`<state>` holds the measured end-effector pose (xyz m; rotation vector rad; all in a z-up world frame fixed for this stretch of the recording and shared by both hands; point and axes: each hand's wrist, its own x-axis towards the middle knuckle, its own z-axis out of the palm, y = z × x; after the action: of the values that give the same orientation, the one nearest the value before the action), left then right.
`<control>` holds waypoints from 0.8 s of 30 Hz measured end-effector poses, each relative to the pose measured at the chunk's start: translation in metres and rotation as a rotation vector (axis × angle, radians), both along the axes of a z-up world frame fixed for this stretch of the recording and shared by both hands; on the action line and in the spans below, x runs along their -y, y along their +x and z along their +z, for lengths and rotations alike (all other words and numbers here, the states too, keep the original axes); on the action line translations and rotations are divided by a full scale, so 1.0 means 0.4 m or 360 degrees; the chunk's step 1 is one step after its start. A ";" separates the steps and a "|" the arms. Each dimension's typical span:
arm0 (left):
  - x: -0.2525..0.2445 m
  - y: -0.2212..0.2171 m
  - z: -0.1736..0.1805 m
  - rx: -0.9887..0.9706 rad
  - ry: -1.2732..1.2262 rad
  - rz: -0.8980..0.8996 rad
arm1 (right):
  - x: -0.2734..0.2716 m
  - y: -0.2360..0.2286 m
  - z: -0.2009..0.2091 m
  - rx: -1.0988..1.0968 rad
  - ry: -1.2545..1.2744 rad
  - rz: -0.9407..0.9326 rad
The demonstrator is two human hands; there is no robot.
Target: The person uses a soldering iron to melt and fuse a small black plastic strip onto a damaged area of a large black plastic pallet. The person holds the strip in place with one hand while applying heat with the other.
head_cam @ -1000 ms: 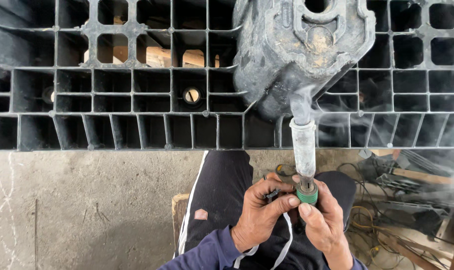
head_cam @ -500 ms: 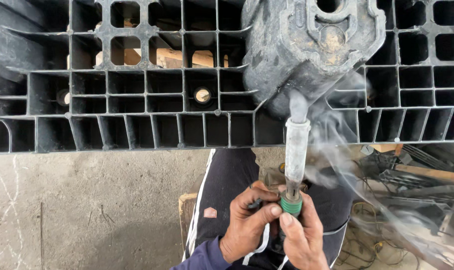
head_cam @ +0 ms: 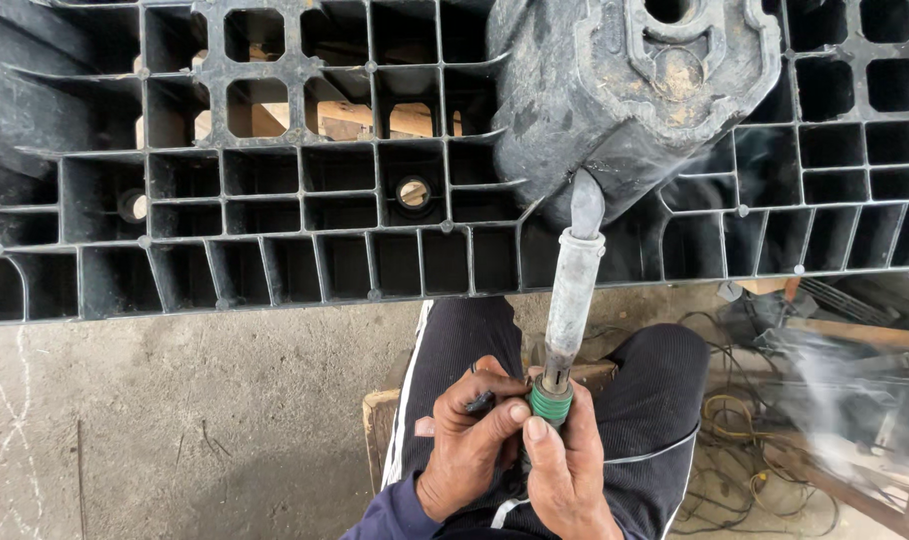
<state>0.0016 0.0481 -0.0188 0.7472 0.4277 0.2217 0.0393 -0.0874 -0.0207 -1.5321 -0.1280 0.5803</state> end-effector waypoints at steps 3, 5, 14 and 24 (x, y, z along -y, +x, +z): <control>0.006 0.009 -0.009 -0.0001 -0.0058 -0.0017 | 0.005 0.015 0.004 0.0091 -0.0065 0.0037; 0.016 0.020 -0.014 0.0053 0.0008 -0.0021 | 0.013 0.029 0.007 0.0218 -0.0088 0.0041; 0.081 0.095 -0.020 0.0102 -0.0205 -0.0136 | 0.117 0.119 0.022 0.0227 -0.0178 0.0070; 0.145 0.155 0.015 0.0121 -0.0218 -0.0114 | 0.211 0.220 0.009 -0.0030 0.0193 0.0179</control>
<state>0.0638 -0.0098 -0.0127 0.6164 0.3398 0.1515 0.1273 -0.1716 -0.0171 -1.4076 -0.2323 0.6644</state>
